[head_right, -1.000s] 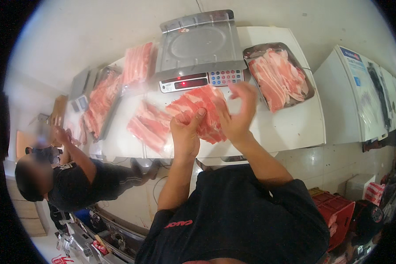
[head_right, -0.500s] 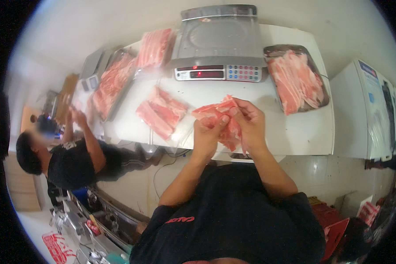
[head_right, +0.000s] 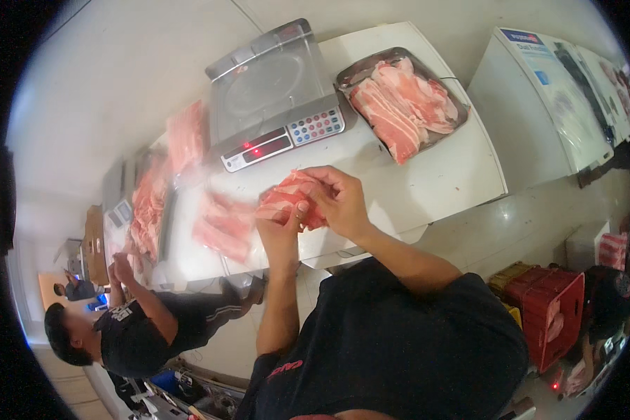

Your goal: The person picks up slices of meat by hand, places them onto a scale to check their weight, and then puts them into plastic bags.

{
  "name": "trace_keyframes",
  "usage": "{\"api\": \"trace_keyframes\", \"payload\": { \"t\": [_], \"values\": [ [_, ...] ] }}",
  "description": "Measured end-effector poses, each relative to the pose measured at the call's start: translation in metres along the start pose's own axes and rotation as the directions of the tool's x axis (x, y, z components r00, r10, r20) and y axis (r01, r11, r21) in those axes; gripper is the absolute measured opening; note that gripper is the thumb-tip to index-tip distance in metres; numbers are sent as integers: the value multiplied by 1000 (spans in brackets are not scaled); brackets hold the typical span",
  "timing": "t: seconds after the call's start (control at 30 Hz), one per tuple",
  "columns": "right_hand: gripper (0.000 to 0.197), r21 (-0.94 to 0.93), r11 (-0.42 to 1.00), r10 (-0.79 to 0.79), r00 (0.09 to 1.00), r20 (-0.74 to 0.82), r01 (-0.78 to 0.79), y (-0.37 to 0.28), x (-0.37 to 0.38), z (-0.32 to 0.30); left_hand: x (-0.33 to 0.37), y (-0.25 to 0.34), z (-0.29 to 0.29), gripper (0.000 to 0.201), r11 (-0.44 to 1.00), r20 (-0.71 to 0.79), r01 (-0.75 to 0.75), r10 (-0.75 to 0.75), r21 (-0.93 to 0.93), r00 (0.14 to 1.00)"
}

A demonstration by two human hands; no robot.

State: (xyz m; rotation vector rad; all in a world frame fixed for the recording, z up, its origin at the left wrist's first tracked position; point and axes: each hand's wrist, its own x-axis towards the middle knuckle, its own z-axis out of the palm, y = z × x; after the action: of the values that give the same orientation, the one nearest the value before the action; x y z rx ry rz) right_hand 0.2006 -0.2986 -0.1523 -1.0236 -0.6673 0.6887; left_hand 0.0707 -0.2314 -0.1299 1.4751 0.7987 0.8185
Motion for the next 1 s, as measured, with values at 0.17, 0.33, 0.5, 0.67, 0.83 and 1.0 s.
{"api": "trace_keyframes", "payload": {
  "t": [0.17,0.33,0.5,0.67,0.83,1.0],
  "values": [
    [25,-149,983,-93,988,127,112,-12,17,-4,37,57,-30,51,979,269,-77,24,189,963],
    [33,15,1000,-4,984,181,1,-26,29,9,59,100,-25,25,714,381,-324,87,621,921],
    [43,188,963,70,849,523,-195,-36,51,-10,69,131,-37,22,633,453,-480,220,607,864],
    [45,46,978,106,671,734,-205,-10,60,-19,75,168,-57,22,519,553,-605,274,604,787],
    [35,178,928,117,710,695,-327,-19,53,-10,79,181,-73,23,458,539,-614,299,642,787],
    [32,220,924,93,739,667,-314,-14,54,-6,83,183,-83,22,490,529,-621,330,612,782]
  ]
}}
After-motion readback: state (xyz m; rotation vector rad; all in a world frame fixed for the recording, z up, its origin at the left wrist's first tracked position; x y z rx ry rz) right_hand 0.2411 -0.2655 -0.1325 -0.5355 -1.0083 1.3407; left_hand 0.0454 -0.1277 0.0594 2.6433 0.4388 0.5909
